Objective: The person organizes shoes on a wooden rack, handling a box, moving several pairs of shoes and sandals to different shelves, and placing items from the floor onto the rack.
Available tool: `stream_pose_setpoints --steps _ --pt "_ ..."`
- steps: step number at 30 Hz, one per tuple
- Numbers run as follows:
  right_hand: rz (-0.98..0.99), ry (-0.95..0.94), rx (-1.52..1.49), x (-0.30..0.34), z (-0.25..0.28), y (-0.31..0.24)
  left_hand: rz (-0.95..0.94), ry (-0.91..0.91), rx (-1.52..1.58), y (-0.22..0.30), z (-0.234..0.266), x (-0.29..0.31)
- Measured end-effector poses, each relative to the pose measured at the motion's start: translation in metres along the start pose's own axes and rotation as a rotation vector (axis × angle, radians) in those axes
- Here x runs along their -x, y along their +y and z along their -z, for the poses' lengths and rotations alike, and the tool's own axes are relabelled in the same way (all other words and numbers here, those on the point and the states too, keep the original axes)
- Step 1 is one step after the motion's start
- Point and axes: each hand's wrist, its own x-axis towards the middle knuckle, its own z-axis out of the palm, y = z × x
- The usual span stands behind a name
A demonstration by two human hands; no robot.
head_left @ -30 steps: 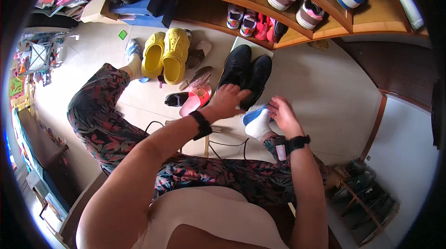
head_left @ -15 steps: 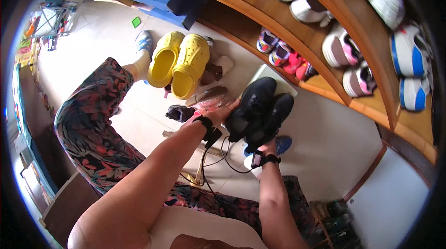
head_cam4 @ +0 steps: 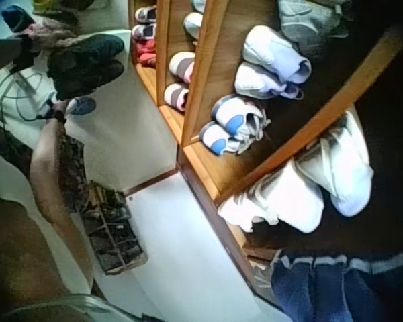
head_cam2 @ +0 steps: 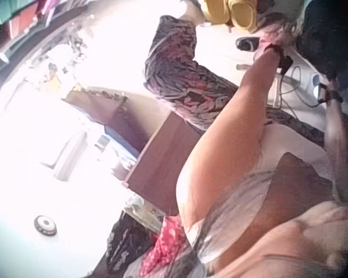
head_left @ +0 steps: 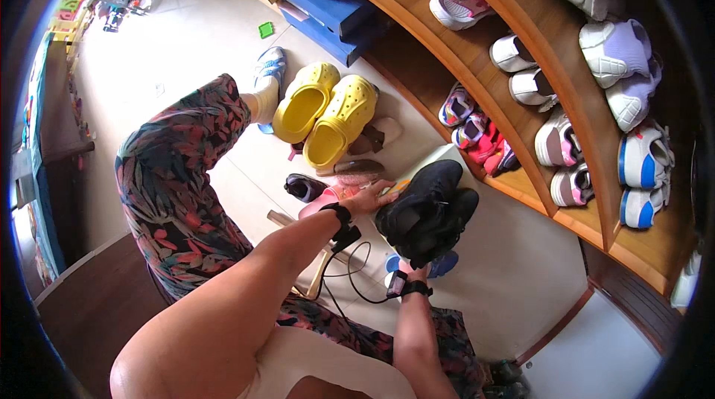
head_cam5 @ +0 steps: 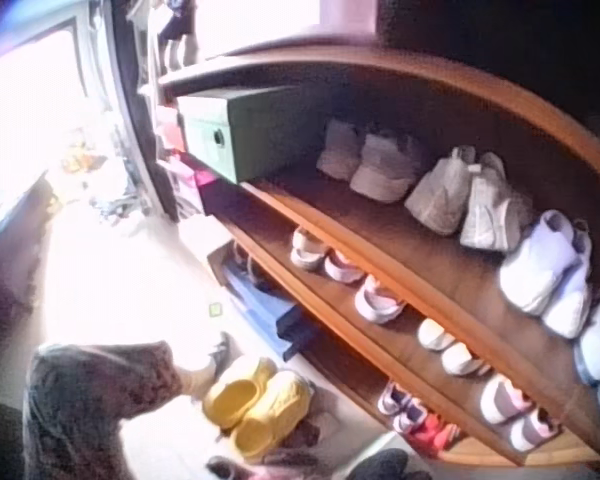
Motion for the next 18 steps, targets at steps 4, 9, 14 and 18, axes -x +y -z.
stream_pose_setpoints --steps 4,9,14,18 --pt "0.192 0.236 -0.080 0.014 0.000 0.042 -0.023 0.018 0.136 0.075 -0.005 0.025" --pt "0.463 0.257 0.020 -0.012 0.017 0.002 -0.110 0.041 0.476 0.115 0.037 0.050" --pt "0.465 0.299 -0.344 -0.054 0.044 -0.080 -0.317 0.364 0.307 0.146 0.090 0.045" --pt "0.018 -0.138 -1.787 -0.118 0.064 -0.170 -0.173 0.475 0.181 0.168 0.134 0.027"
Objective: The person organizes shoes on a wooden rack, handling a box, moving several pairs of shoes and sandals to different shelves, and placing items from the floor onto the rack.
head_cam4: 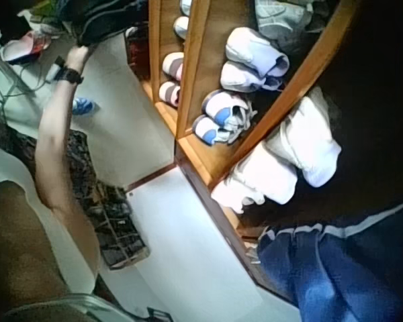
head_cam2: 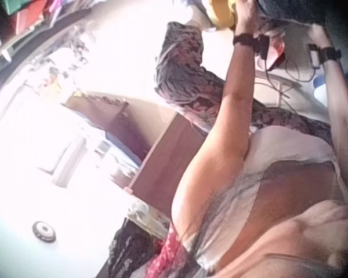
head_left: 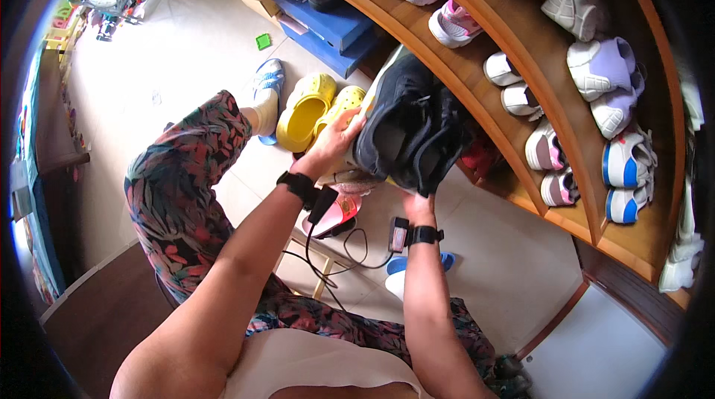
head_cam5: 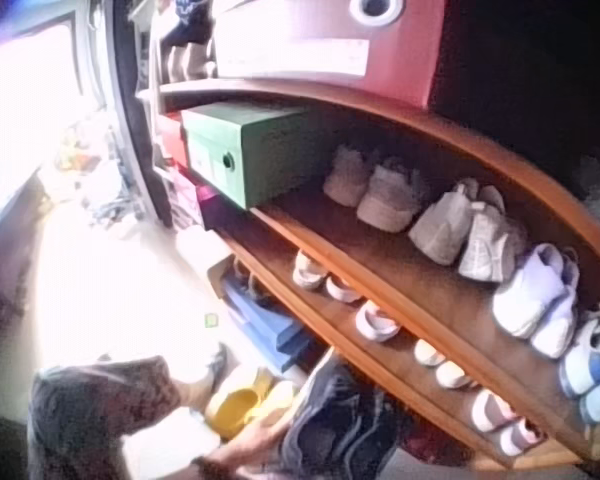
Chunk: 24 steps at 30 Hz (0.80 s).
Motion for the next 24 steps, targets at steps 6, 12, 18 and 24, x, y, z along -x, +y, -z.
stream_pose_setpoints --steps 6,12,18,24 --pt "-0.129 -0.047 0.177 -0.067 -0.033 -0.015 -0.030 0.037 -0.137 0.006 0.014 -0.072" --pt "0.586 -0.252 1.099 -0.202 0.013 -0.110 -0.013 0.060 -0.130 0.057 -0.027 -0.137" --pt "0.846 -0.045 1.816 -0.199 -0.053 -0.066 -0.078 0.386 -1.035 0.000 -0.018 -0.059" --pt "-0.028 0.277 0.814 -0.162 -0.118 -0.017 -0.130 0.310 -1.029 -0.033 0.016 -0.032"
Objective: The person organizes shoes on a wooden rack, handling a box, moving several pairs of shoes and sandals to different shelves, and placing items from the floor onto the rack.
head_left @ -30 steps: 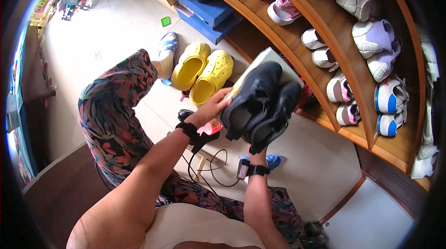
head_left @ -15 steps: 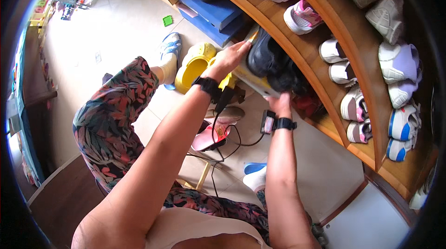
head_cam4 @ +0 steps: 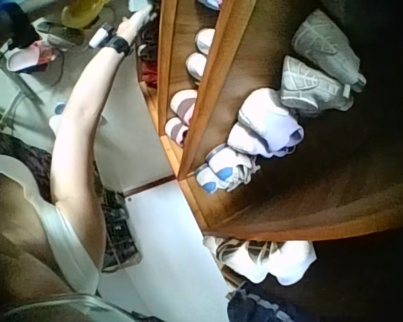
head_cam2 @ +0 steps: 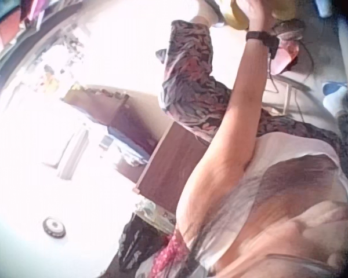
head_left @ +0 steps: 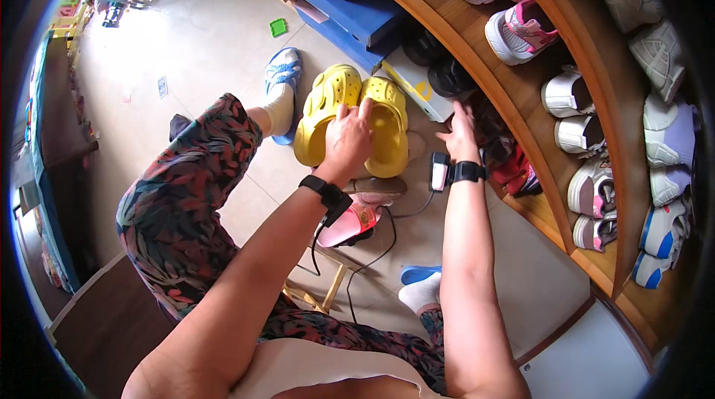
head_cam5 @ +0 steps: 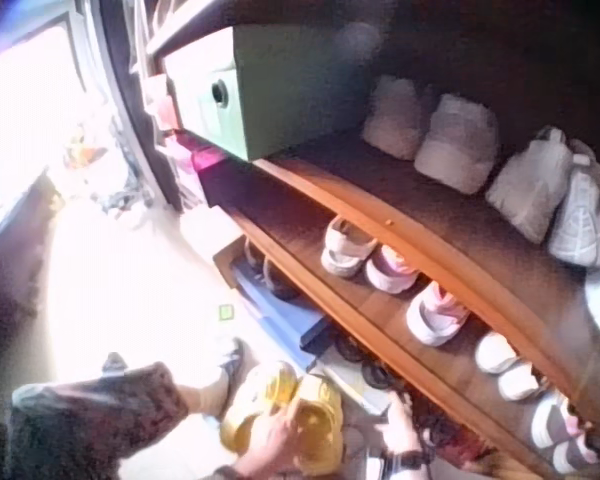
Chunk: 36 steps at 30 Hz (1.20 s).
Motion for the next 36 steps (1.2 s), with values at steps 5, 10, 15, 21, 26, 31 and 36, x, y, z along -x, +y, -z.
stream_pose_setpoints --steps 5,10,15,21,26,31,36 --pt "0.109 -0.109 -0.228 0.001 0.010 -0.009 -0.002 -0.008 0.074 0.014 -0.006 -0.007" --pt "0.186 -0.231 -0.266 0.014 0.016 -0.005 0.083 -0.162 0.132 0.002 -0.009 0.026" --pt "0.101 -0.165 -0.045 0.071 0.060 -0.002 0.050 0.310 0.207 -0.014 0.019 0.045" --pt "0.201 -0.313 0.064 0.214 0.109 -0.043 -0.164 -0.061 -0.282 -0.075 -0.002 0.024" --pt "0.291 -0.222 0.095 0.324 0.164 -0.071 -0.050 0.018 -0.066 -0.031 -0.008 0.068" --pt "0.323 -0.279 0.022 0.338 0.174 -0.056 0.112 -0.193 0.163 -0.025 -0.046 0.078" --pt "0.332 -0.588 0.114 0.345 0.154 -0.050 0.297 -0.019 0.221 -0.008 -0.043 0.044"
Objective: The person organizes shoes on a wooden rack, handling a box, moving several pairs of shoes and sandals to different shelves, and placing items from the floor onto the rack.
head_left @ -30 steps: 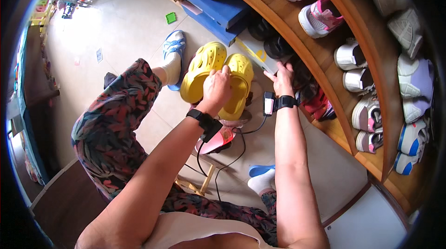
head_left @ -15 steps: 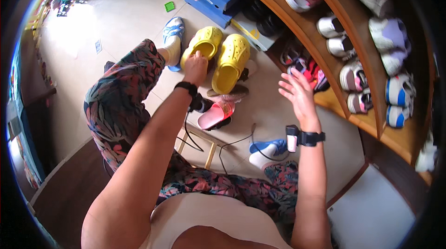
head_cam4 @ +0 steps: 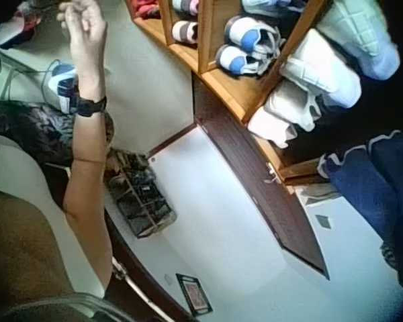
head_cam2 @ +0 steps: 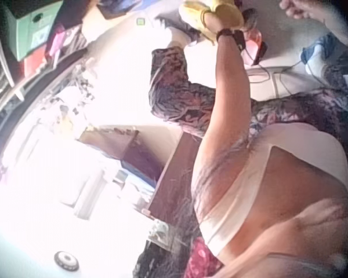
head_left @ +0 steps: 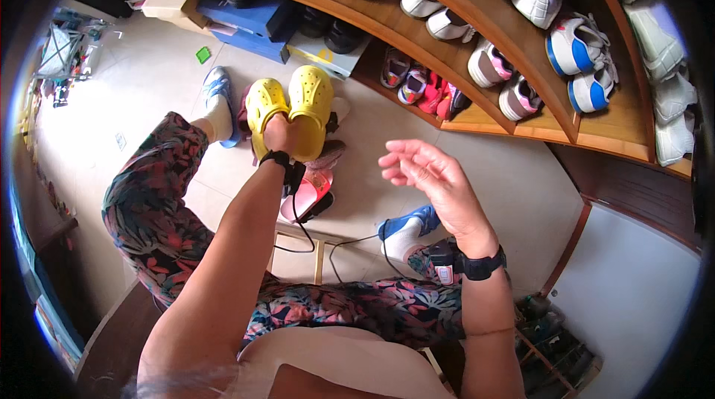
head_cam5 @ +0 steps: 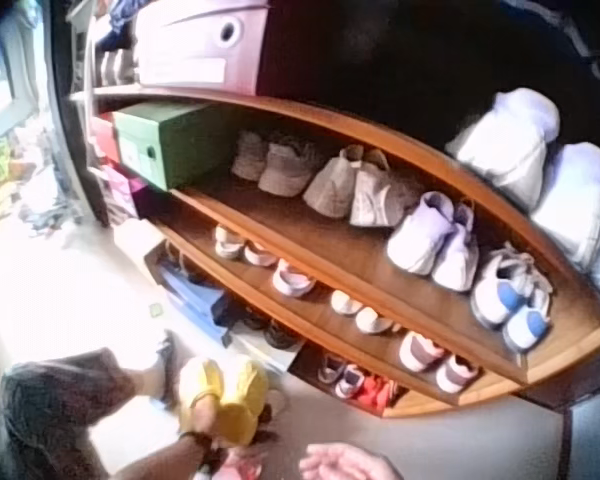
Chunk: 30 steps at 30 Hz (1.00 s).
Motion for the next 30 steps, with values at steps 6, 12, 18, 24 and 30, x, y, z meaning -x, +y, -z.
stream_pose_setpoints --steps 6,12,18,24,30 --pt "0.058 0.181 -0.040 0.016 0.018 -0.012 -0.206 0.032 0.012 0.005 -0.002 0.008" --pt "0.094 0.302 -0.159 0.046 0.042 -0.021 -0.511 -0.198 0.248 0.075 -0.032 0.115" --pt "0.123 0.377 -0.221 0.065 0.047 -0.019 -0.342 -0.326 0.076 0.089 -0.127 0.164" --pt "0.144 0.379 -0.267 0.077 0.041 -0.030 -0.216 -0.290 -0.126 0.076 -0.167 0.169" --pt "0.150 0.310 -0.269 0.070 0.041 -0.037 -0.083 -0.480 -0.088 0.078 -0.148 0.150"
